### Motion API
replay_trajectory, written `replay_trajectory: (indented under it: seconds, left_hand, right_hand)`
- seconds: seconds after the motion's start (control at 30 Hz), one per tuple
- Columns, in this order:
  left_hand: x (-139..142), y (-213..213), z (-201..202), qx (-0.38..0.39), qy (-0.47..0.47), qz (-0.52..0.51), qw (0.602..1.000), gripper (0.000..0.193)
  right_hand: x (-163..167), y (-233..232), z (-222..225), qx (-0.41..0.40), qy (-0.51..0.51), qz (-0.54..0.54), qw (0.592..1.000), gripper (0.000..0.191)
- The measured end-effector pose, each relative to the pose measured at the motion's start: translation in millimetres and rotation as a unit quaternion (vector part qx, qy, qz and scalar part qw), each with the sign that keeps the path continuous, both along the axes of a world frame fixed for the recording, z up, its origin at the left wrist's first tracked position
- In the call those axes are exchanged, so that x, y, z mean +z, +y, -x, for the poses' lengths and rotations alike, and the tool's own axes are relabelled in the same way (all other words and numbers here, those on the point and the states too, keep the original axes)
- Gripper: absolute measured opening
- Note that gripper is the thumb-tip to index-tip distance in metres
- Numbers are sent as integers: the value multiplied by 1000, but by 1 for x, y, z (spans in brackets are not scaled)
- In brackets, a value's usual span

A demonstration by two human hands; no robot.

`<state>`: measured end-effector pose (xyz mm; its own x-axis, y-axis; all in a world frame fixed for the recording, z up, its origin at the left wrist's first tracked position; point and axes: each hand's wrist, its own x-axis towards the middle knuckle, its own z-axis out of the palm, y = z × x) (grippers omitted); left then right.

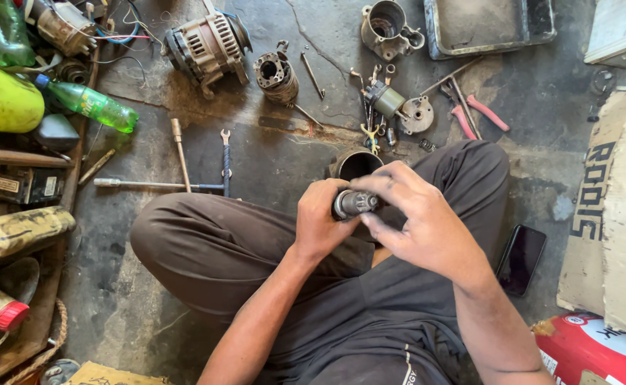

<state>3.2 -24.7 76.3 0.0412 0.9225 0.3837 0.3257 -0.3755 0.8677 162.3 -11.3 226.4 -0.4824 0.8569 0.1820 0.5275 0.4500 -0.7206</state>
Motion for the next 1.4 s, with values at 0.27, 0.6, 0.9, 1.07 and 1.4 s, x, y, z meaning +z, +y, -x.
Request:
replay_trajectory:
  seconds: [0.27,0.6,0.9,1.07,1.4]
  left_hand:
    - [-1,0,0,2,-2,-1,1000,40]
    - [-3,-4,3,5,-2,-2,1000,41]
    - [-4,-3,3,-2,2,-7,1000,42]
    - [-5,-3,0,-3,8,-3,1000,39]
    - [-6,-3,-1,-7,12,1,1000,39]
  right_hand:
    - [-4,-12,14,-172,-92,57,979,34]
    - [-8,-12,4,-43,1,11,999,36]
    - [-3,-16,5,-51,34,-12,998,46]
    - [-13,-16,12,-164,-64,47,983,27]
    - [-11,-10,-1,-13,-5,-37,999,37]
